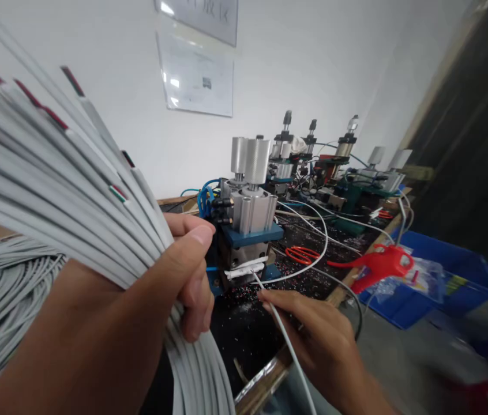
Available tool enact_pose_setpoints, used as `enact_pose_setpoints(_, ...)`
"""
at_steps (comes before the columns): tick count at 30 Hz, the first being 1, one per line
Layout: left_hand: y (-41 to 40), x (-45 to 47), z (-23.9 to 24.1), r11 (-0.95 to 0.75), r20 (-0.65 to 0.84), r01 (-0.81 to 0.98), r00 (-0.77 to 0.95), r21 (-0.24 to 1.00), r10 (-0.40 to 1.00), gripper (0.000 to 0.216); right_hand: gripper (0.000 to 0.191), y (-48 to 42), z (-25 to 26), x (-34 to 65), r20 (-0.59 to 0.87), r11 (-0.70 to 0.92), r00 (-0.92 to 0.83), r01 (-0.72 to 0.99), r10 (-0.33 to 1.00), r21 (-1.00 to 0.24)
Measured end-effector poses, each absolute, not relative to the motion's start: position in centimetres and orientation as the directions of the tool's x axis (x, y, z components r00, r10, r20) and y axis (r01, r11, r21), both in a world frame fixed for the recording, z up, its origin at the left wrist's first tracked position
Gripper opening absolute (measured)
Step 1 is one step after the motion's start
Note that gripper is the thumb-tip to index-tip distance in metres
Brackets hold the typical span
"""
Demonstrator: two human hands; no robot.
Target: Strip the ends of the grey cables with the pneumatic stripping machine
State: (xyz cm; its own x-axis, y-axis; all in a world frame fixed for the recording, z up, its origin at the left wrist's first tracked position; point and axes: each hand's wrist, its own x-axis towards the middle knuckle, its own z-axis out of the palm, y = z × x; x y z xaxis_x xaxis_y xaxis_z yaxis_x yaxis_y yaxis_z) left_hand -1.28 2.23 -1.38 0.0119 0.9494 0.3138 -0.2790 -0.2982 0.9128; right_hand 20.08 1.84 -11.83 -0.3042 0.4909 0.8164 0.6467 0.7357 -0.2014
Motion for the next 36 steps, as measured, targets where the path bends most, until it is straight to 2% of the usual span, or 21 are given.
enact_pose_setpoints(4, 2.7, -1.5, -1.2, -0.289, 0.295, -0.256, -0.015, 0.923, 0.955, 0.007, 0.024, 2.0, -11.9, 19.5, 0.787, 0.711, -0.265, 0.642, 0.557, -0.287)
enact_pose_setpoints(8, 4.0, -1.6, -0.6, -0.231, 0.224, -0.248, -0.056, 0.941, 0.973, 0.017, 0.02, 2.1, -11.9, 19.2, 0.765, 0.676, -0.207, 0.64, 0.61, -0.366)
enact_pose_setpoints(13, 4.5, -1.8, -0.6, -0.235, 0.224, -0.241, -0.072, 0.942, 0.972, 0.019, 0.02, 2.4, -11.7, 18.7, 0.754, 0.65, -0.143, 0.623, 0.641, -0.435)
enact_pose_setpoints(19, 2.9, -1.5, -1.3, -0.347, 0.38, -0.224, 0.126, 0.911, 0.916, 0.013, 0.016, 2.7, -11.8, 18.3, 0.726, 0.579, -0.023, 0.621, 0.687, -0.528)
enact_pose_setpoints(24, 1.1, -0.5, -0.2, -0.292, 0.299, -0.125, 0.043, 0.948, 0.953, 0.024, 0.016, 2.8, -11.7, 18.3, 0.719, 0.567, -0.025, 0.635, 0.695, -0.525)
enact_pose_setpoints(28, 0.7, -0.3, 0.1, -0.301, 0.306, -0.123, 0.022, 0.946, 0.952, 0.024, 0.016, 2.8, -11.7, 18.3, 0.723, 0.574, -0.033, 0.634, 0.69, -0.519)
enact_pose_setpoints(33, 0.9, -0.8, 0.0, -0.252, 0.262, -0.108, 0.088, 0.962, 0.961, 0.026, 0.017, 2.8, -12.0, 18.4, 0.728, 0.588, -0.049, 0.628, 0.684, -0.51)
enact_pose_setpoints(36, 1.1, -0.8, -0.3, -0.239, 0.246, -0.149, 0.034, 0.96, 0.969, 0.022, 0.017, 2.9, -12.1, 18.4, 0.722, 0.583, -0.054, 0.633, 0.69, -0.509)
